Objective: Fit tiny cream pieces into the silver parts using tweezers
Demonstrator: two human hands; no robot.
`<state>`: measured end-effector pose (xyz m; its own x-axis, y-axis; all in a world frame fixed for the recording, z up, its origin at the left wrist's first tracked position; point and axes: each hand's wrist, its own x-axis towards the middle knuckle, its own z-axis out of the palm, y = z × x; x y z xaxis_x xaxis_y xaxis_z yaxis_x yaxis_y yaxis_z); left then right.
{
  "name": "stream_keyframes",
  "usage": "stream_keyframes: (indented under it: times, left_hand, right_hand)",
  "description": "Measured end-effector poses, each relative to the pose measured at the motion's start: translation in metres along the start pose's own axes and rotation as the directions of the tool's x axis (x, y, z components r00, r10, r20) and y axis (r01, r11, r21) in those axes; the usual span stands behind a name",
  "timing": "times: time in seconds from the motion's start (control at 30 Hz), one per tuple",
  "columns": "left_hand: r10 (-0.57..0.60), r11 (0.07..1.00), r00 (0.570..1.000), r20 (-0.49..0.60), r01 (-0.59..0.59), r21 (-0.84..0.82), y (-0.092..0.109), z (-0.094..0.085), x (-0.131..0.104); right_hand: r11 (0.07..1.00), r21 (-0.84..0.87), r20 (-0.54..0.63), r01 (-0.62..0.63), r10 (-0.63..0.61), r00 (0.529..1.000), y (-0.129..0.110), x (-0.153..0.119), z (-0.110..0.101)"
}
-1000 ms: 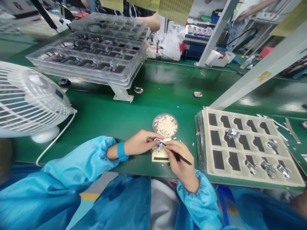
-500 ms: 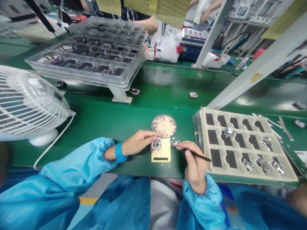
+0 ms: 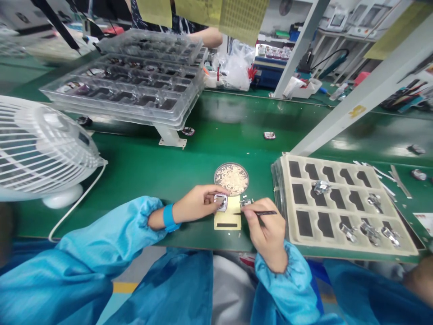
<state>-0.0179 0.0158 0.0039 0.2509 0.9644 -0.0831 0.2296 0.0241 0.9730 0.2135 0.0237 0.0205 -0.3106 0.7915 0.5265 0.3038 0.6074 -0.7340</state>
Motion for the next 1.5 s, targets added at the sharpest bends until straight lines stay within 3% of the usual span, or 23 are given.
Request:
stream_keyframes:
  times: [0.17,0.47,0.67,0.83,0.9,0.97,1.07,1.17,1.23,1.37,1.5]
  left_hand:
    - [0.122,0.969,0.992,-0.034,-0.112,0.222,0.007,-0.003,-0.004]
    - [0.082,0.976,0.994,-0.065,-0.067,0.209,0.001,-0.002,-0.002]
    - [0.111,0.974,0.991,-0.078,-0.093,0.205,0.006,-0.005,-0.002]
    - [0.092,0.975,0.995,-0.039,-0.082,0.206,0.009,-0.006,-0.002]
    - [0.062,0.981,0.996,-0.061,-0.05,0.188,0.007,-0.005,-0.001]
    - [0.025,0.995,0.995,-0.098,-0.015,0.1,0.003,-0.006,0.001]
    - [-0.034,0.996,0.993,-0.113,0.024,-0.087,-0.001,-0.007,0.005]
    - [-0.087,0.984,0.991,-0.103,0.069,-0.166,-0.001,-0.01,0.009]
    - [-0.12,0.981,0.989,-0.083,0.105,-0.165,0.001,-0.011,0.011]
    - [-0.177,0.983,0.983,-0.045,0.174,-0.064,0.009,-0.016,0.012]
    - [-0.216,0.974,0.973,-0.085,0.221,0.054,0.015,-0.021,0.015]
  right_hand:
    - [0.989,0.139,-0.018,-0.042,0.044,0.999,0.008,-0.004,0.007]
    - [0.995,0.096,-0.04,-0.007,0.011,0.999,0.014,-0.007,0.012]
    - [0.955,0.24,0.105,-0.173,0.152,0.983,0.016,-0.004,0.006]
    - [0.916,0.342,0.187,-0.21,0.152,0.971,0.016,-0.001,0.003]
    - [0.9,0.388,0.13,-0.2,0.162,0.978,0.014,-0.002,0.001]
    - [0.9,0.396,0.0,-0.182,0.199,0.98,0.012,-0.001,-0.001]
    - [0.947,0.197,-0.084,-0.254,0.275,0.958,0.01,0.004,-0.005]
    - [0.939,-0.138,0.006,-0.314,0.318,0.948,0.01,0.009,-0.006]
    - [0.907,-0.273,0.076,-0.322,0.354,0.932,0.011,0.01,-0.004]
    - [0.852,-0.358,0.123,-0.381,0.448,0.886,0.012,0.006,0.0]
    - [0.834,-0.386,0.118,-0.394,0.468,0.876,0.011,0.005,-0.002]
